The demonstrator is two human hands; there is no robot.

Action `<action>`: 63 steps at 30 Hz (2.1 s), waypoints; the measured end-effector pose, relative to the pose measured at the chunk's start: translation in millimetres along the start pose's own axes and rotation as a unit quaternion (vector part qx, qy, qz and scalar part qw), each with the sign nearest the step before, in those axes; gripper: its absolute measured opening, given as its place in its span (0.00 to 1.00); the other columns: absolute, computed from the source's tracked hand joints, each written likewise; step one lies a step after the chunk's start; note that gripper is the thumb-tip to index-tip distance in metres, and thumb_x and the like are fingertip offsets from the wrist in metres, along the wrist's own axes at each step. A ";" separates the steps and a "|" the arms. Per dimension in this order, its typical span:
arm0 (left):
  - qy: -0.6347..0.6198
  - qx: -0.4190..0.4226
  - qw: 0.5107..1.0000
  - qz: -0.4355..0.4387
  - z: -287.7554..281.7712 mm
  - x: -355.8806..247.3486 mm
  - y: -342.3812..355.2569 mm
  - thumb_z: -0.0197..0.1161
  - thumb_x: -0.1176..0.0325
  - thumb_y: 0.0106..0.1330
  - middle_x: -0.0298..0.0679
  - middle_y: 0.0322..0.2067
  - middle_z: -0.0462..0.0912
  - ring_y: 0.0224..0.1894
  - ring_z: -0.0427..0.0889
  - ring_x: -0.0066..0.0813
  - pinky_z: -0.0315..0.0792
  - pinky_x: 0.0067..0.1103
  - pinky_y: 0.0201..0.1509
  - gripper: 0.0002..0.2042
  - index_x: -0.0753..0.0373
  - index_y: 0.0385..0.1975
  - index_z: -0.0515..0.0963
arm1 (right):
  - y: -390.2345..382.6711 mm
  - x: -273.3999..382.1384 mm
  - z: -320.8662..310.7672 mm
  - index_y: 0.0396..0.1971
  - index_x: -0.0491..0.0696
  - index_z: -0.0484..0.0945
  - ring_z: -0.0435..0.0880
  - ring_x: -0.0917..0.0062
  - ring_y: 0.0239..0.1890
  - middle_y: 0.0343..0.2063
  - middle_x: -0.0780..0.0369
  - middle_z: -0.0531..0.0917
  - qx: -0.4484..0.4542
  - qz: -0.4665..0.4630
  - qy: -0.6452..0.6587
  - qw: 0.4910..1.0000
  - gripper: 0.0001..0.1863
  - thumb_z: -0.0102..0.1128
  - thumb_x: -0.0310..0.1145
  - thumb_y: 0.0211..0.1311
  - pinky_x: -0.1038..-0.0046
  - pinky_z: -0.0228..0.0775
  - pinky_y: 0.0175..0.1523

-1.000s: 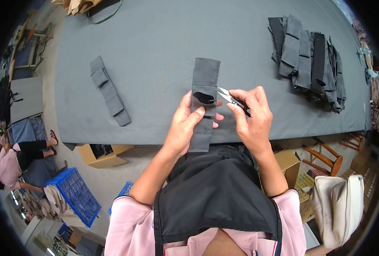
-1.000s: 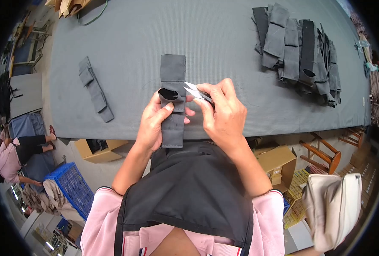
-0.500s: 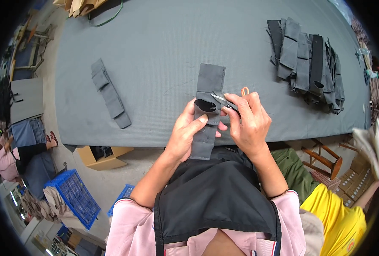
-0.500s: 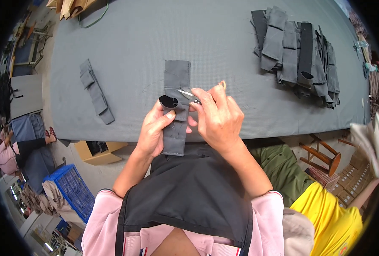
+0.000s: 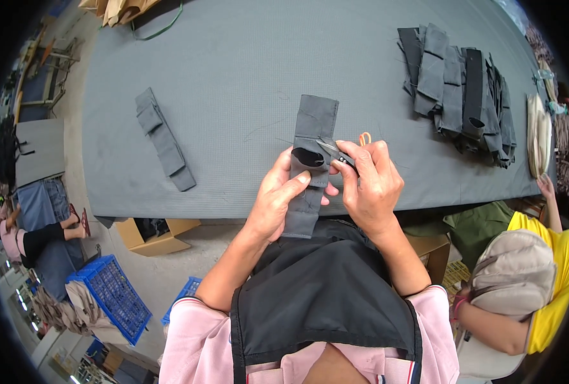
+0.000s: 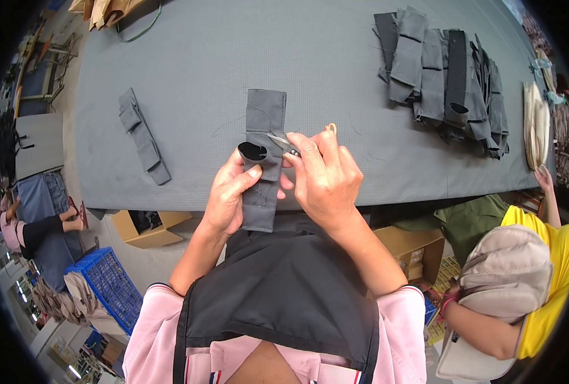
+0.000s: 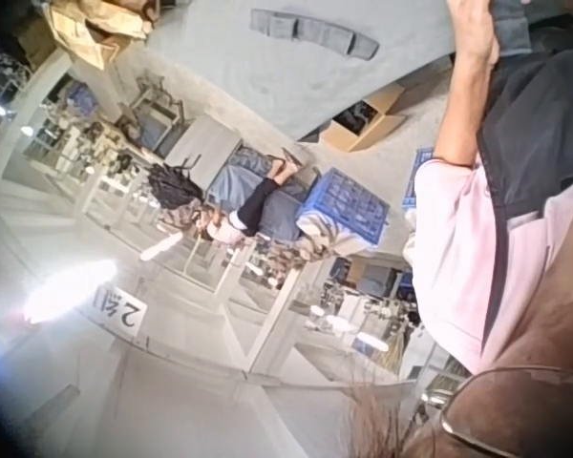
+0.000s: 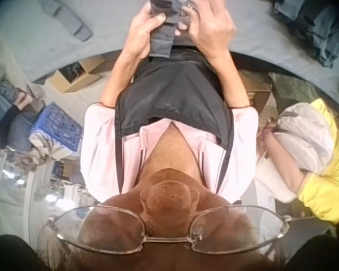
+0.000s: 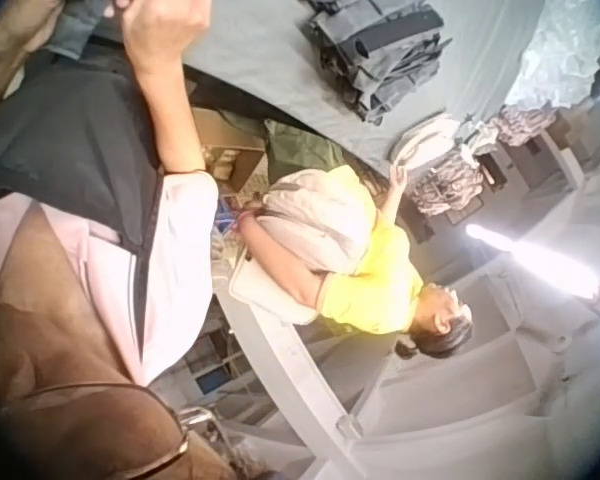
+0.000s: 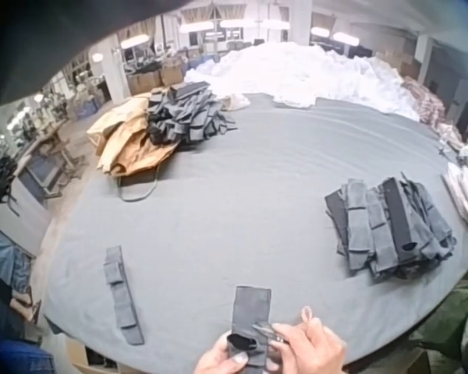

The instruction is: Manually trimming loose threads from black fabric components using small snips.

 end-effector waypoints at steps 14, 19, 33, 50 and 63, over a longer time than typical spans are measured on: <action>0.007 0.015 1.000 0.001 6.3 4.2 -4.1 0.50 0.68 0.66 0.46 0.45 0.75 0.38 0.79 0.32 0.75 0.24 0.40 0.19 0.65 0.56 0.61 | -10.3 -0.3 -7.5 0.36 0.48 0.78 0.69 0.76 0.17 0.24 0.65 0.72 -0.030 -0.012 -0.012 0.999 0.16 0.66 0.26 0.41 0.75 0.60 0.22; 0.001 0.020 1.000 0.001 9.3 4.9 -8.6 0.50 0.68 0.66 0.46 0.44 0.75 0.38 0.79 0.33 0.75 0.25 0.40 0.18 0.65 0.55 0.62 | -13.7 1.3 -12.1 0.35 0.48 0.78 0.69 0.76 0.17 0.23 0.65 0.72 -0.031 -0.020 -0.020 0.999 0.16 0.66 0.26 0.41 0.75 0.61 0.22; 0.043 0.020 0.999 -0.015 21.7 13.8 -22.0 0.48 0.70 0.67 0.46 0.46 0.75 0.39 0.79 0.32 0.74 0.24 0.42 0.24 0.64 0.62 0.53 | -17.3 -1.9 -26.1 0.37 0.48 0.78 0.70 0.73 0.22 0.27 0.63 0.72 -0.016 0.006 0.085 0.996 0.17 0.64 0.21 0.42 0.73 0.63 0.25; 0.112 0.018 0.994 -0.012 35.0 21.7 -28.0 0.49 0.70 0.66 0.41 0.50 0.70 0.41 0.77 0.26 0.74 0.21 0.41 0.25 0.65 0.62 0.53 | -34.0 -4.7 -30.3 0.38 0.46 0.77 0.73 0.73 0.20 0.24 0.63 0.72 -0.027 -0.026 0.070 0.997 0.22 0.57 0.16 0.36 0.73 0.66 0.24; 0.147 0.010 0.989 0.012 36.6 21.1 -32.9 0.50 0.70 0.65 0.41 0.47 0.71 0.39 0.76 0.23 0.72 0.20 0.39 0.23 0.67 0.60 0.57 | -38.9 0.9 -32.1 0.38 0.47 0.78 0.71 0.74 0.18 0.24 0.63 0.74 -0.026 -0.036 0.022 0.999 0.23 0.55 0.16 0.35 0.75 0.65 0.22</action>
Point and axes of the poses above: each hand's wrist, its own y-axis towards the middle knuckle, its own z-axis out of the palm, x = y × z, the point moved 3 cm from there along y, towards the middle knuckle
